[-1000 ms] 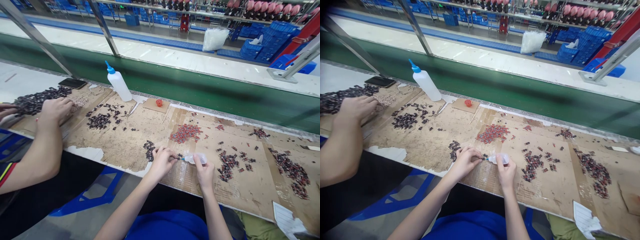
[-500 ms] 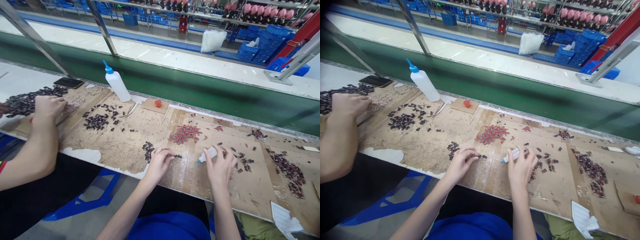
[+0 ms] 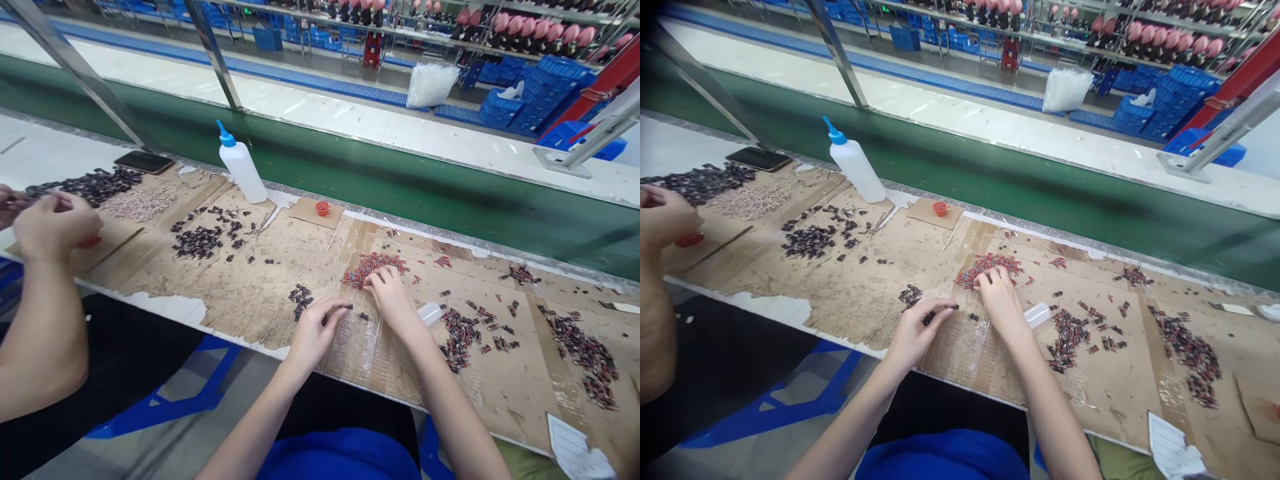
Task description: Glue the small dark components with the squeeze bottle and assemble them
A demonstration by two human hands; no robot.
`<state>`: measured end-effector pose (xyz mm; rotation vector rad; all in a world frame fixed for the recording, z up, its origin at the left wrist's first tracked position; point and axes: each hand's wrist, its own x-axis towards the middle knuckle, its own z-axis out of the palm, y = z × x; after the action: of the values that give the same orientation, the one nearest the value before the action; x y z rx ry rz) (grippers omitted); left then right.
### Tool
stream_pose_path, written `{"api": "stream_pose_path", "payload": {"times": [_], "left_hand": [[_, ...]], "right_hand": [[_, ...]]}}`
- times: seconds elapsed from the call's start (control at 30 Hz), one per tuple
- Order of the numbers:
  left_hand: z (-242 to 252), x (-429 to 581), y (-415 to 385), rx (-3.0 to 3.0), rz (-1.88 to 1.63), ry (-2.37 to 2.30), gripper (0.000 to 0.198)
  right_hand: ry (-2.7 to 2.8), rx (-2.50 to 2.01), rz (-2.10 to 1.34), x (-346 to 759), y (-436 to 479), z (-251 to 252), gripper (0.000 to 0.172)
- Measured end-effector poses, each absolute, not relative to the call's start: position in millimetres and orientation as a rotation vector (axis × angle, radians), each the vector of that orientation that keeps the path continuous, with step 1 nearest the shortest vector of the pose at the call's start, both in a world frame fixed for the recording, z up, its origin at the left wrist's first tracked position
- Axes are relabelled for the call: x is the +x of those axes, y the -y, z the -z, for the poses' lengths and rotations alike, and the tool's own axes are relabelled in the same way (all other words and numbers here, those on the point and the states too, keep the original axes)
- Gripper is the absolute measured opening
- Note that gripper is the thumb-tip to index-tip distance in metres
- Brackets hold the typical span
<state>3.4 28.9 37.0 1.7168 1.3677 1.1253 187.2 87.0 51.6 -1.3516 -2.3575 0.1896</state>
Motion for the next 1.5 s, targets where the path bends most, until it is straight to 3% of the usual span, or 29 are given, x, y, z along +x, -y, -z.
{"api": "stream_pose_path", "payload": {"times": [0.17, 0.37, 1.07, 1.2, 1.37, 1.5], "left_hand": [[-42, 8, -28, 1.668, -1.157, -1.355, 0.016], [-47, 13, -24, 1.693, -1.139, -1.294, 0.017], [-58, 17, -21, 1.552, -0.959, -1.209, 0.012], [-55, 21, -20, 1.53, -0.955, -1.183, 0.013], [-60, 25, -14, 1.471, -0.985, -1.173, 0.013], [-66, 31, -7, 1.486, -1.042, -1.196, 0.013]], "right_hand": [[2.143, -0.97, -0.433, 190, -60, -65, 0.014], [2.149, -0.79, -0.287, 196, -42, -68, 0.022], [2.406, -0.846, -0.078, 204, -24, -69, 0.026], [2.286, -0.829, -0.222, 206, -23, -65, 0.026], [1.809, -1.082, -0.661, 201, -10, -65, 0.008], [1.449, -1.239, -0.884, 192, 2, -67, 0.01]]}}
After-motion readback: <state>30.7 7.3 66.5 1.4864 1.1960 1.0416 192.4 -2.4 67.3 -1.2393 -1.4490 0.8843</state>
